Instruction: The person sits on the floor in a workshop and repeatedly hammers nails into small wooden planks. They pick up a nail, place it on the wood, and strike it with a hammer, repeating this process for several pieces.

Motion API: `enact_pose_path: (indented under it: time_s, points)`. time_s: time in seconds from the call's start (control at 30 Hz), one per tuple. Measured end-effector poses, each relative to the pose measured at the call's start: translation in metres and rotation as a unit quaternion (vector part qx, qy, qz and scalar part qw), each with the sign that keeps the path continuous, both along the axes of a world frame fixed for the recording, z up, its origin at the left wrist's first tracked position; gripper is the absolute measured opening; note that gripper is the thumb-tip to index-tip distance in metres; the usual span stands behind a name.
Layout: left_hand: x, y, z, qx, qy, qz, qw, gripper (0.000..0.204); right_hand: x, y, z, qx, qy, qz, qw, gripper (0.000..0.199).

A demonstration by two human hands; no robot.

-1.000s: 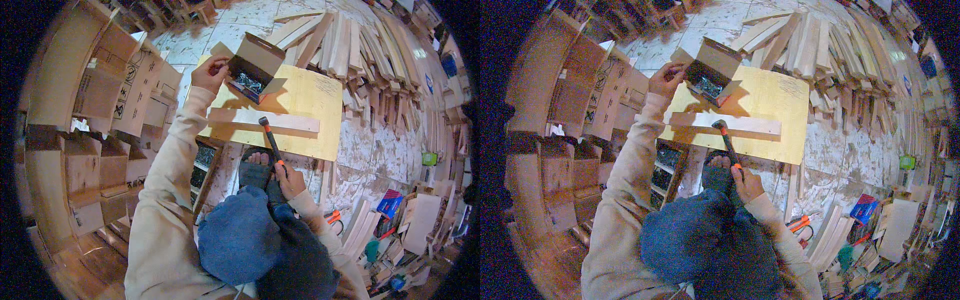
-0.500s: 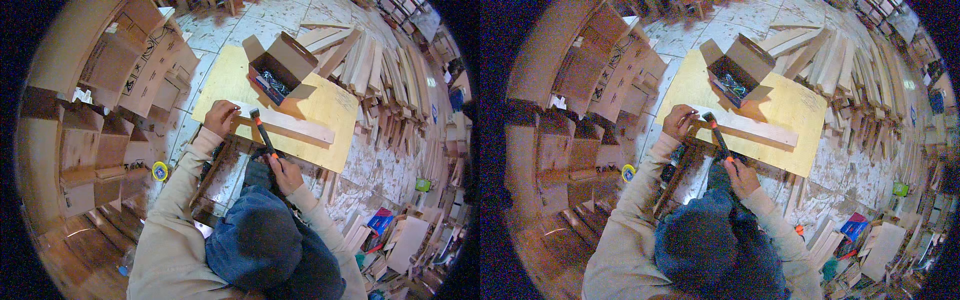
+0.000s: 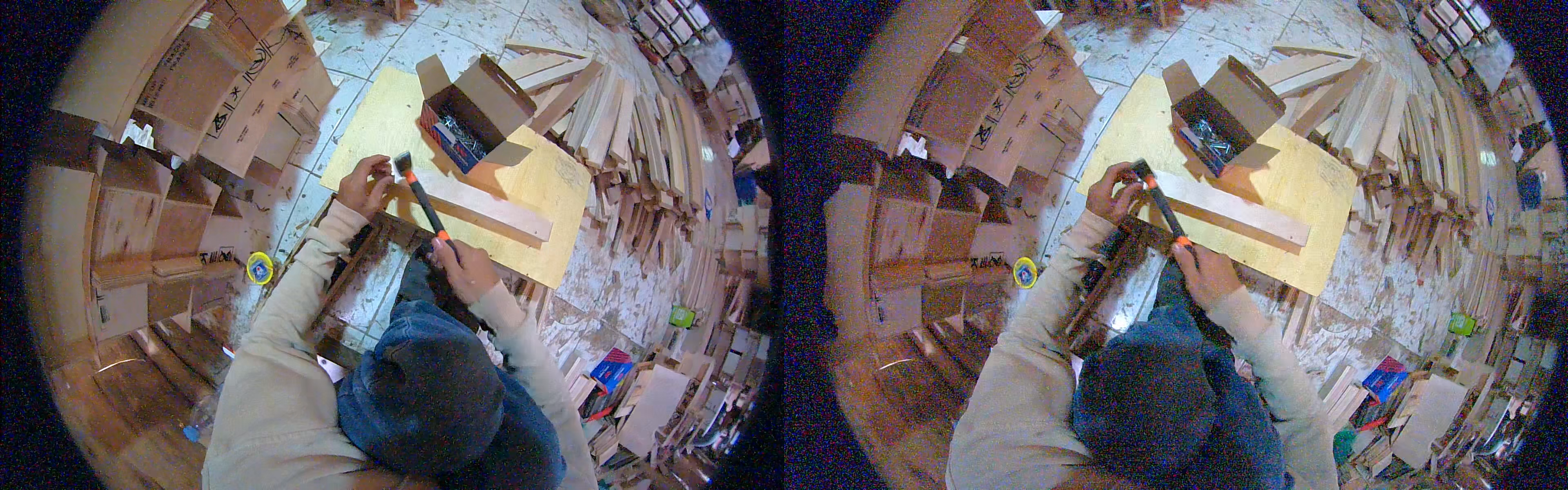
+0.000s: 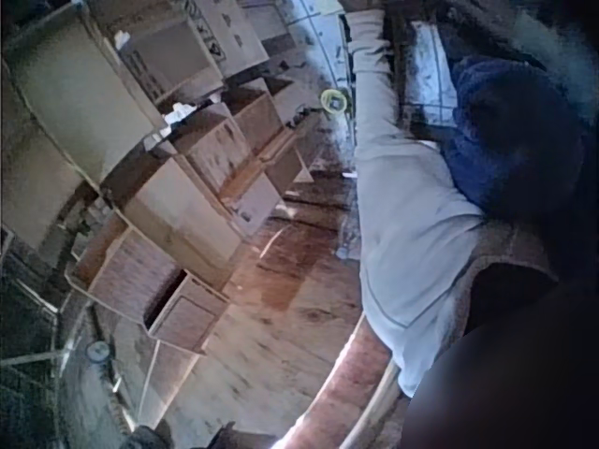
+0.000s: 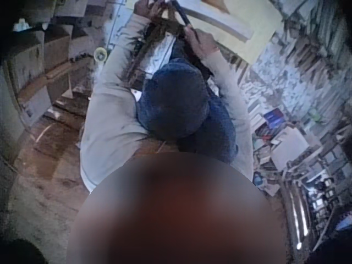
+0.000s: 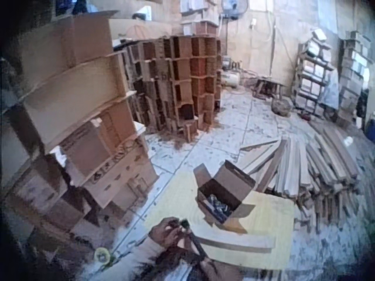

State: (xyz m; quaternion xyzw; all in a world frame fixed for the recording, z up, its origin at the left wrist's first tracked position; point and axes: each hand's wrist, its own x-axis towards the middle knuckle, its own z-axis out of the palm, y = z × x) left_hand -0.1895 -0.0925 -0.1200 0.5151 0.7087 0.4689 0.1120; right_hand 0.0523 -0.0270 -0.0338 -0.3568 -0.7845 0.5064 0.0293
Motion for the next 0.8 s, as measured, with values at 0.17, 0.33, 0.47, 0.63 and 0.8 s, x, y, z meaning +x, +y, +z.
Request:
enact_pose_path:
  time_s: [0.17,0.33,0.47,0.63,0.8]
  points:
    - [-0.027,0.006,-0.011,-0.026,-0.092,-0.17,0.981,0.065,0.05,-0.003,-0.015,0.061,-0.019,-0.023,0.998,0.045]
    - [0.014,0.025,-0.025,-0.007,0.033,-0.236,0.971,0.066,0.096,-0.014,-0.001,0.048,-0.097,-0.112,0.988,0.041]
    - [0.079,0.046,-0.031,0.022,0.03,-0.289,0.957,0.071,0.126,-0.031,0.006,0.019,-0.037,-0.182,0.982,0.043]
    - [0.115,0.062,-0.03,-0.026,-0.086,-0.287,0.954,0.074,0.137,-0.04,-0.003,0.001,-0.062,-0.202,0.977,0.04]
    - [0.11,0.064,-0.035,-0.071,-0.116,-0.28,0.95,0.073,0.136,-0.04,0.036,0.027,0.037,-0.262,0.964,0.039]
